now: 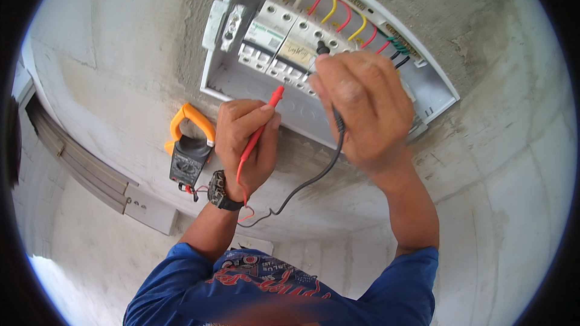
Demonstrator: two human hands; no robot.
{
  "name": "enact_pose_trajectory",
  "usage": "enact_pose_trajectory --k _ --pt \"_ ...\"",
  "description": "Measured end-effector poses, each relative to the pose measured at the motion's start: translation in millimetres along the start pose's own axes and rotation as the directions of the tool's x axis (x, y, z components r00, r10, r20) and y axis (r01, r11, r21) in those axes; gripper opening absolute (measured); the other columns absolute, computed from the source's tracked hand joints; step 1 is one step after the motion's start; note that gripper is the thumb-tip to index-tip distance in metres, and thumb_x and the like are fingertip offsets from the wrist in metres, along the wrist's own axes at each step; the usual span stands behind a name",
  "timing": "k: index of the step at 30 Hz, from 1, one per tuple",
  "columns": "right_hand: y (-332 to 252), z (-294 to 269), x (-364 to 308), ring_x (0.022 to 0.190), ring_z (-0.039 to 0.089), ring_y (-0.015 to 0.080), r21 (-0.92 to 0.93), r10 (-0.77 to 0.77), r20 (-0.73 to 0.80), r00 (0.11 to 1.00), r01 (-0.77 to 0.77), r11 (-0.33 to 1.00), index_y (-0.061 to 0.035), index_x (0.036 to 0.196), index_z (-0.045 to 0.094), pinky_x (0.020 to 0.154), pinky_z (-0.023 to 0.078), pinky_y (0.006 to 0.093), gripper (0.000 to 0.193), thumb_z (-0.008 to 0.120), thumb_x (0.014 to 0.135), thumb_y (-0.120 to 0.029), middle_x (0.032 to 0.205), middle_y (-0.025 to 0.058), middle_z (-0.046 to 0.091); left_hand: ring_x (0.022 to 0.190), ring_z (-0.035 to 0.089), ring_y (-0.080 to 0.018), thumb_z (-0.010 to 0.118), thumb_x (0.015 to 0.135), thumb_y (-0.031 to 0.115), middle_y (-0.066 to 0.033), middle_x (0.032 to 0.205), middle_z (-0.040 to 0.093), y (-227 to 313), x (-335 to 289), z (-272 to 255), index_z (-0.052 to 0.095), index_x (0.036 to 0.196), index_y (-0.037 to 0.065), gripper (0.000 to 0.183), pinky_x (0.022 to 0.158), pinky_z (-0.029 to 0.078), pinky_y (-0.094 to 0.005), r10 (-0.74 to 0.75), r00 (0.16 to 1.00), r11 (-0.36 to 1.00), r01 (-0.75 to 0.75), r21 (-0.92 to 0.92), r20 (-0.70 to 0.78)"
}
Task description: The person uses a multimeter to test the electrical panel, touching probes to various terminals and switches. They systematically check multiple points within the panel, moving the probes between different locations.
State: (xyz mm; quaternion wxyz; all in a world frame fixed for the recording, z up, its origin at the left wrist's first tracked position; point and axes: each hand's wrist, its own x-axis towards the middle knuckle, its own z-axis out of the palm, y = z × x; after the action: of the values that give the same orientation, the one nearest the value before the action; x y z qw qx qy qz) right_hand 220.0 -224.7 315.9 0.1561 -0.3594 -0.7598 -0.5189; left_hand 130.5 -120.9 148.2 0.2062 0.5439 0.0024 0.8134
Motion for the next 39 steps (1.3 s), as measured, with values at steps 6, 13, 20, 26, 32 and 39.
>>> enact_pose_trajectory --k 6,13,20,26,32,39 --pt "-2.0 -2.9 -2.4 0.088 0.07 0.0301 0.011 0.046 0.04 0.998 -0.047 0.999 0.0008 0.118 0.071 0.072 0.058 0.0391 0.038 0.087 0.084 0.001 0.097 0.0116 0.07 0.089 0.066 -0.0277 0.077 0.086 -0.01 -0.0101 0.102 0.07 0.9 -2.9 -2.2 0.068 0.113 0.008 0.034 0.078 0.051 -0.0386 -0.065 0.996 0.998 0.066 -0.005 0.056" --pt "-3.0 -4.1 -1.8 0.089 0.07 0.0304 -0.031 0.045 0.063 0.997 -0.043 0.999 0.0009 0.121 0.07 0.072 0.059 0.0399 0.041 0.088 0.084 0.0 0.097 0.011 0.07 0.088 0.065 -0.0277 0.077 0.085 -0.011 -0.0105 0.102 0.07 -2.8 -5.4 -1.0 0.065 0.118 0.008 0.04 0.078 0.051 -0.0386 -0.054 0.997 0.998 0.056 -0.041 0.058" --pt "-4.9 -3.5 -5.4 0.09 0.071 0.0303 -0.025 0.053 0.042 0.998 -0.052 0.998 0.0003 0.121 0.069 0.072 0.06 0.0395 0.04 0.088 0.086 -0.002 0.098 0.0105 0.07 0.088 0.064 -0.0276 0.076 0.086 -0.011 -0.0105 0.102 0.069 -4.6 -6.8 -1.7 0.065 0.119 0.009 0.04 0.079 0.052 -0.0388 -0.034 0.997 0.998 0.037 -0.041 0.076" --pt "-5.3 -3.7 -2.8 0.088 0.071 0.0314 -0.007 0.066 0.03 0.997 -0.065 0.998 -0.0001 0.121 0.068 0.072 0.06 0.0406 0.04 0.088 0.086 -0.003 0.099 0.0121 0.073 0.089 0.065 -0.028 0.076 0.087 -0.01 -0.0099 0.102 0.07 -4.1 -7.9 -0.1 0.065 0.12 0.009 0.04 0.079 0.052 -0.0393 -0.048 0.998 0.997 0.051 -0.052 0.052" --pt "-5.7 -0.2 -2.0 0.087 0.072 0.0326 0.005 0.089 0.019 0.996 -0.089 0.996 0.0 0.122 0.067 0.075 0.06 0.0427 0.041 0.088 0.086 -0.001 0.103 0.0132 0.075 0.088 0.066 -0.028 0.079 0.081 -0.008 -0.0071 0.102 0.071 -2.9 -3.6 0.4 0.068 0.115 0.011 0.041 0.078 0.049 -0.0408 -0.065 0.996 0.997 0.067 -0.029 0.068" --pt "-6.5 -1.0 -4.7 0.089 0.075 0.0339 -0.027 0.109 0.033 0.993 -0.109 0.994 0.0024 0.123 0.068 0.079 0.061 0.0441 0.03 0.082 0.096 -0.003 0.106 0.0158 0.077 0.088 0.068 -0.0287 0.08 0.076 -0.006 -0.0066 0.1 0.072 -4.6 -5.6 -5.2 0.072 0.106 0.011 0.036 0.078 0.05 -0.0417 -0.1 0.977 0.994 0.105 -0.017 0.187"
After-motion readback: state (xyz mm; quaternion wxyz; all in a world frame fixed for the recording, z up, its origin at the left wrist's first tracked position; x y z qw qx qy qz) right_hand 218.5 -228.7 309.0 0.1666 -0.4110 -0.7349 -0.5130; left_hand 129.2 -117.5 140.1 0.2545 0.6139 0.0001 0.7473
